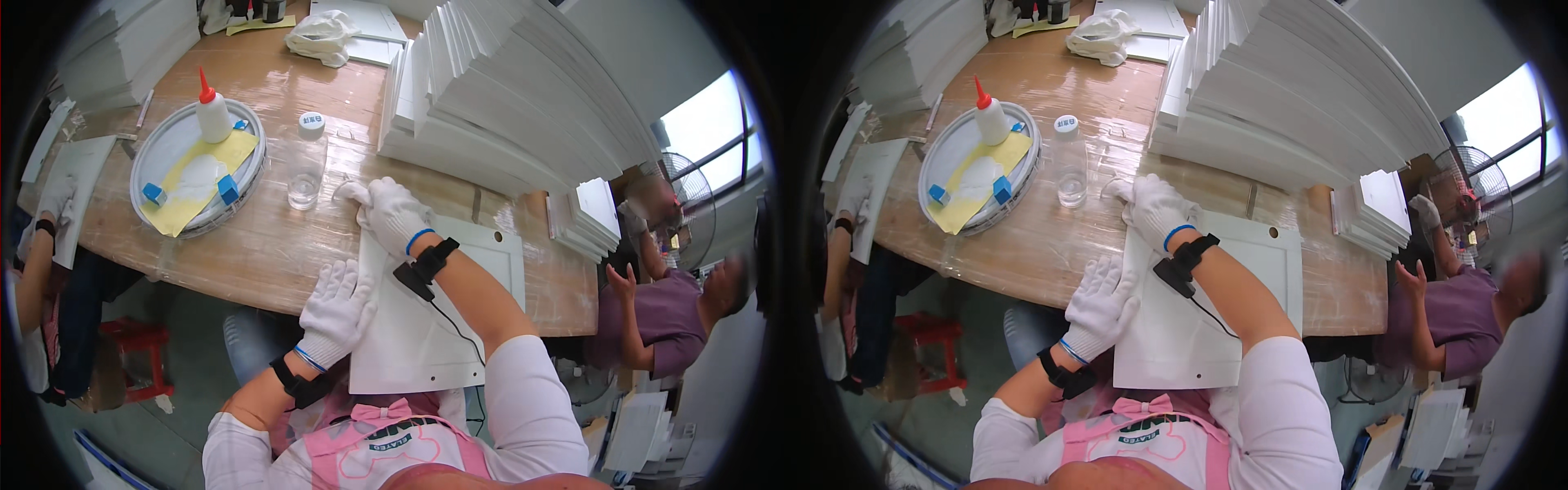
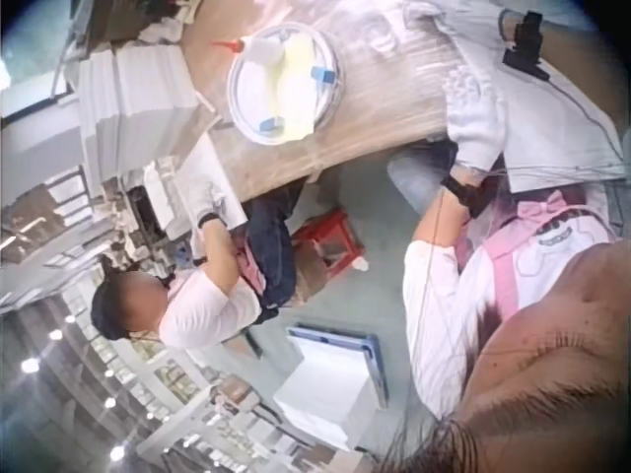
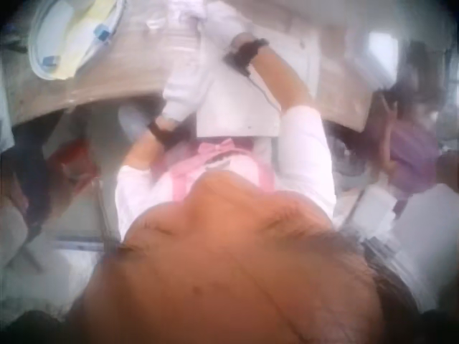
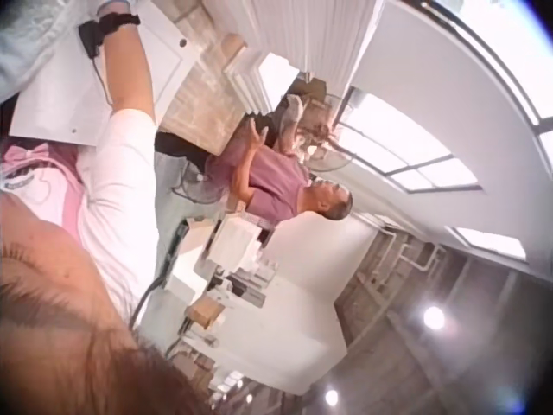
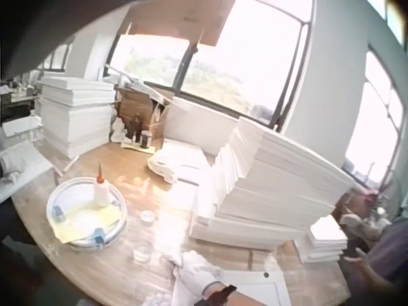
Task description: Cleaning and inspecting cabinet doors at a factory workbench using a scraper and cloth.
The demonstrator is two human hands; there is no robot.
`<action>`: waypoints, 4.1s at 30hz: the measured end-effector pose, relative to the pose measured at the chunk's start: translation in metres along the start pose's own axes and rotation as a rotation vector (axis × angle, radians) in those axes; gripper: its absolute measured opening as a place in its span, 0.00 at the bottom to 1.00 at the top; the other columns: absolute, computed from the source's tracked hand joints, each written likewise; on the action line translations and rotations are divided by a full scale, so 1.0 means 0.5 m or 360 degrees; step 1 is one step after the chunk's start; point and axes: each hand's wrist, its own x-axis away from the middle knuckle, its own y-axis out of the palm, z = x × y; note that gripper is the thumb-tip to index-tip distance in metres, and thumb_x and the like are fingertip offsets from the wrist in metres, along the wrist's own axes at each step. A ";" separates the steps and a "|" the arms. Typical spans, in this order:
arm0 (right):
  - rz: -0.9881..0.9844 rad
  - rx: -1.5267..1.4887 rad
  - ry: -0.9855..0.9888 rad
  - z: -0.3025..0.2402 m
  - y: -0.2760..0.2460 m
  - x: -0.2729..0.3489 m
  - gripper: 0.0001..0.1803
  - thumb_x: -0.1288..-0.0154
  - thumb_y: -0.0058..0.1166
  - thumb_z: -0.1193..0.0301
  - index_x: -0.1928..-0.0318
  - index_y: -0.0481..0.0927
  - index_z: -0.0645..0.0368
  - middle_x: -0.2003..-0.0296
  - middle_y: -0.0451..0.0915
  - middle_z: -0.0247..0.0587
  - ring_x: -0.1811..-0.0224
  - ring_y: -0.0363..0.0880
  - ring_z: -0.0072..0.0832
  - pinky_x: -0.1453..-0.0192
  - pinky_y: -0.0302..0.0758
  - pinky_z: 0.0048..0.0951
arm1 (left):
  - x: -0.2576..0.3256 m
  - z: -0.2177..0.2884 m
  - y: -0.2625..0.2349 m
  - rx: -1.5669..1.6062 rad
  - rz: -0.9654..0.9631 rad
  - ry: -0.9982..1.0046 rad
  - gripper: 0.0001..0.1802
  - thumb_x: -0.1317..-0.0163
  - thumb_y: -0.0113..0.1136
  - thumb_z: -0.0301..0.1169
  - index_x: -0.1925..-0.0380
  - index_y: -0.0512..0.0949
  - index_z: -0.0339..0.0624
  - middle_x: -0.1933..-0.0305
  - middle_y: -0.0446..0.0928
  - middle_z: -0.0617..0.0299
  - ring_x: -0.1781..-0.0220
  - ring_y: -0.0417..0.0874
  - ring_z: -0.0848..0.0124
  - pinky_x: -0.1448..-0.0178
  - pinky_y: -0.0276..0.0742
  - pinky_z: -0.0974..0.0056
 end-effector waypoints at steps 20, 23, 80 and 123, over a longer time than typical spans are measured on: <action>0.0204 -0.0197 0.0016 0.019 0.068 0.023 0.21 0.32 0.46 0.70 0.40 0.73 0.38 0.65 0.75 0.52 0.60 0.77 0.50 0.53 0.75 0.46 | 0.006 0.000 -0.002 -0.0049 0.0166 0.0001 0.21 0.41 0.61 0.35 0.49 0.81 0.40 0.41 0.76 0.41 0.35 0.74 0.45 0.26 0.61 0.45; -0.0059 0.0008 0.0072 -0.013 -0.012 -0.023 0.18 0.32 0.47 0.70 0.44 0.76 0.42 0.65 0.75 0.50 0.59 0.77 0.49 0.53 0.76 0.44 | 0.008 -0.001 0.005 -0.0023 0.0200 -0.0004 0.21 0.41 0.60 0.35 0.49 0.81 0.39 0.41 0.76 0.42 0.35 0.74 0.45 0.26 0.61 0.45; -0.0116 -0.0105 -0.0185 0.066 -0.004 0.367 0.17 0.37 0.50 0.61 0.48 0.80 0.45 0.50 0.80 0.39 0.51 0.81 0.41 0.50 0.78 0.45 | 0.004 0.015 0.017 -0.0226 -0.0107 0.0009 0.21 0.29 0.49 0.36 0.42 0.77 0.37 0.35 0.73 0.45 0.29 0.68 0.47 0.22 0.54 0.47; 0.0269 0.0181 -0.0161 0.079 -0.029 0.689 0.28 0.50 0.58 0.73 0.43 0.77 0.51 0.48 0.78 0.43 0.49 0.77 0.44 0.50 0.76 0.40 | 0.018 -0.017 0.021 -0.0440 -0.0212 -0.0046 0.24 0.27 0.44 0.43 0.37 0.73 0.47 0.31 0.69 0.50 0.27 0.65 0.51 0.22 0.51 0.48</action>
